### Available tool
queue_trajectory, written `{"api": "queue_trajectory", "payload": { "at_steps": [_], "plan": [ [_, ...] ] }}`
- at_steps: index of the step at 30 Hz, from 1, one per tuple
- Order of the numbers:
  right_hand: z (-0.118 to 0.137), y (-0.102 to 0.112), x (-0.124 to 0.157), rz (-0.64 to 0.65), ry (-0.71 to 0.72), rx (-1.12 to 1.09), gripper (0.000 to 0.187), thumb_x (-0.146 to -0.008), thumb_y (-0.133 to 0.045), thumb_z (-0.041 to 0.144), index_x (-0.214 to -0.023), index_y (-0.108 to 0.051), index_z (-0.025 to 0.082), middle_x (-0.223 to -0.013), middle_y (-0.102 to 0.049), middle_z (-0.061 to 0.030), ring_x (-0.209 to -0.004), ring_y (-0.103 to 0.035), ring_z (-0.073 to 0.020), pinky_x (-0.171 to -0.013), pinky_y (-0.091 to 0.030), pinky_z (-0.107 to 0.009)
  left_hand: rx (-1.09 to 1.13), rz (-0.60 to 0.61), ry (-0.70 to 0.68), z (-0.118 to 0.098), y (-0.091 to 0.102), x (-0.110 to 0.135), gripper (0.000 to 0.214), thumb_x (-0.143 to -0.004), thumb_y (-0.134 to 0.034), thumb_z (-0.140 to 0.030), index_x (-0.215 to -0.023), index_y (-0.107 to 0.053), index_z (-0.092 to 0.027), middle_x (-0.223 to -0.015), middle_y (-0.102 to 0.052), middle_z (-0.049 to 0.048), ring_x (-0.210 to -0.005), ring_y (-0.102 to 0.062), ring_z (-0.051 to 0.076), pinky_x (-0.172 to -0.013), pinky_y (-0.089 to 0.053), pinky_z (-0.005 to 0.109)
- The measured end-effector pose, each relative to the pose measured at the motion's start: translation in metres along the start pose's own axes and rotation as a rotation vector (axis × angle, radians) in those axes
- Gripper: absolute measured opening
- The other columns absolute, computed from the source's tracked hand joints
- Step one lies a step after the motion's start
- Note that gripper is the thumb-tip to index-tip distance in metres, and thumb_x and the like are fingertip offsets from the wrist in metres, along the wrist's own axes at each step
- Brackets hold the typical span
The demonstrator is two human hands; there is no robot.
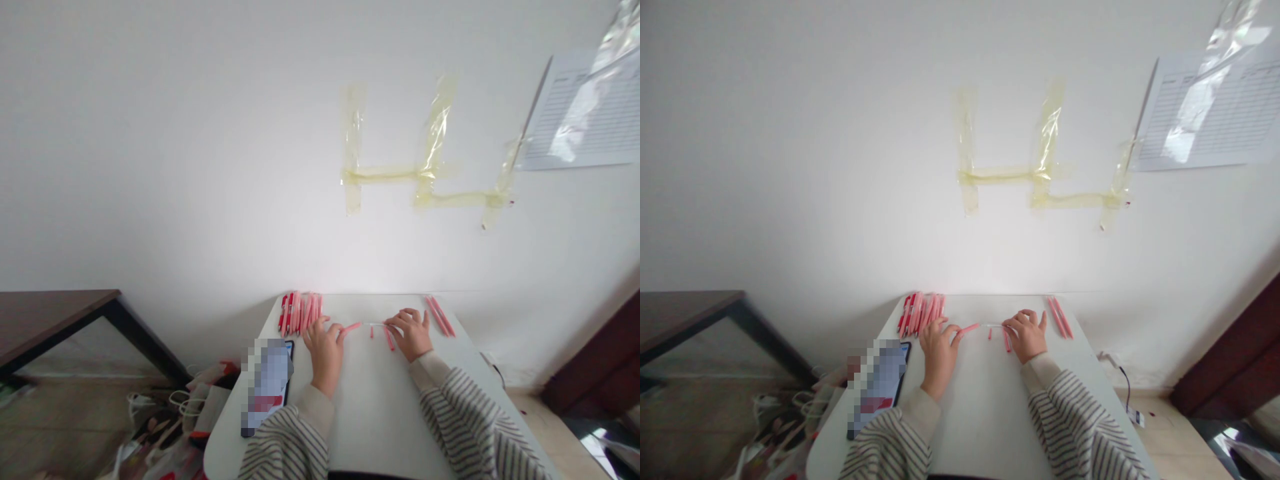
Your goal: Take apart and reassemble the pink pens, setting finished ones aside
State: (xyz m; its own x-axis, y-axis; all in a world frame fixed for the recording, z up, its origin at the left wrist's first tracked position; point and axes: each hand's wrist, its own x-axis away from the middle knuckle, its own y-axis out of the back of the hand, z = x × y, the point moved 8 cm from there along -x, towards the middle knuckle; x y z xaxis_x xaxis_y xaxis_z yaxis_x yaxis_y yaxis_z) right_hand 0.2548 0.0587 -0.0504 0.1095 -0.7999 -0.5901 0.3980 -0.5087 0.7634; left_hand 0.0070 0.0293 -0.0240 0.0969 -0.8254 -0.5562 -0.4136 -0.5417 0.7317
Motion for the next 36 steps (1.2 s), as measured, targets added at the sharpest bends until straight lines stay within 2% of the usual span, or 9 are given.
{"api": "queue_trajectory", "payload": {
  "at_steps": [8,15,24,36],
  "plan": [
    [-0.002,0.000,0.000,-0.018,0.009,-0.022,0.019,-0.095,-0.058,0.036,-0.097,-0.078,0.035,-0.095,-0.073,-0.0049,-0.114,-0.053,-0.0300,-0.112,-0.015,-0.077,0.015,0.008,0.006,-0.001,0.000,-0.001,0.009,-0.085,-0.070,-0.029,-0.088,-0.078,-0.029,-0.121,-0.060,0.0059,-0.119,-0.051,0.028,-0.111,-0.033,0.055],
    [-0.001,-0.001,0.000,0.016,-0.008,-0.051,0.018,-0.095,-0.059,0.035,-0.097,-0.078,0.035,-0.096,-0.074,-0.0040,-0.116,-0.053,-0.0311,-0.112,-0.013,-0.080,0.019,0.021,-0.003,-0.001,-0.002,0.000,0.008,-0.085,-0.070,-0.028,-0.089,-0.078,-0.030,-0.122,-0.060,0.0059,-0.120,-0.051,0.028,-0.110,-0.034,0.054],
    [0.004,0.000,0.000,0.030,0.026,-0.061,0.019,-0.096,-0.059,0.034,-0.098,-0.078,0.036,-0.098,-0.074,-0.0041,-0.117,-0.053,-0.0305,-0.113,-0.013,-0.077,0.033,0.040,-0.017,-0.002,-0.005,0.001,0.009,-0.085,-0.072,-0.027,-0.091,-0.078,-0.030,-0.124,-0.058,0.0065,-0.123,-0.049,0.029,-0.111,-0.034,0.056],
    [0.011,-0.006,-0.001,0.084,0.059,-0.073,0.017,-0.095,-0.061,0.038,-0.100,-0.078,0.039,-0.100,-0.074,-0.0030,-0.120,-0.053,-0.0306,-0.113,-0.013,-0.077,0.088,0.028,-0.091,-0.007,-0.010,0.003,0.010,-0.084,-0.074,-0.025,-0.092,-0.078,-0.031,-0.122,-0.059,0.0056,-0.122,-0.051,0.028,-0.110,-0.037,0.056]
  ]
}}
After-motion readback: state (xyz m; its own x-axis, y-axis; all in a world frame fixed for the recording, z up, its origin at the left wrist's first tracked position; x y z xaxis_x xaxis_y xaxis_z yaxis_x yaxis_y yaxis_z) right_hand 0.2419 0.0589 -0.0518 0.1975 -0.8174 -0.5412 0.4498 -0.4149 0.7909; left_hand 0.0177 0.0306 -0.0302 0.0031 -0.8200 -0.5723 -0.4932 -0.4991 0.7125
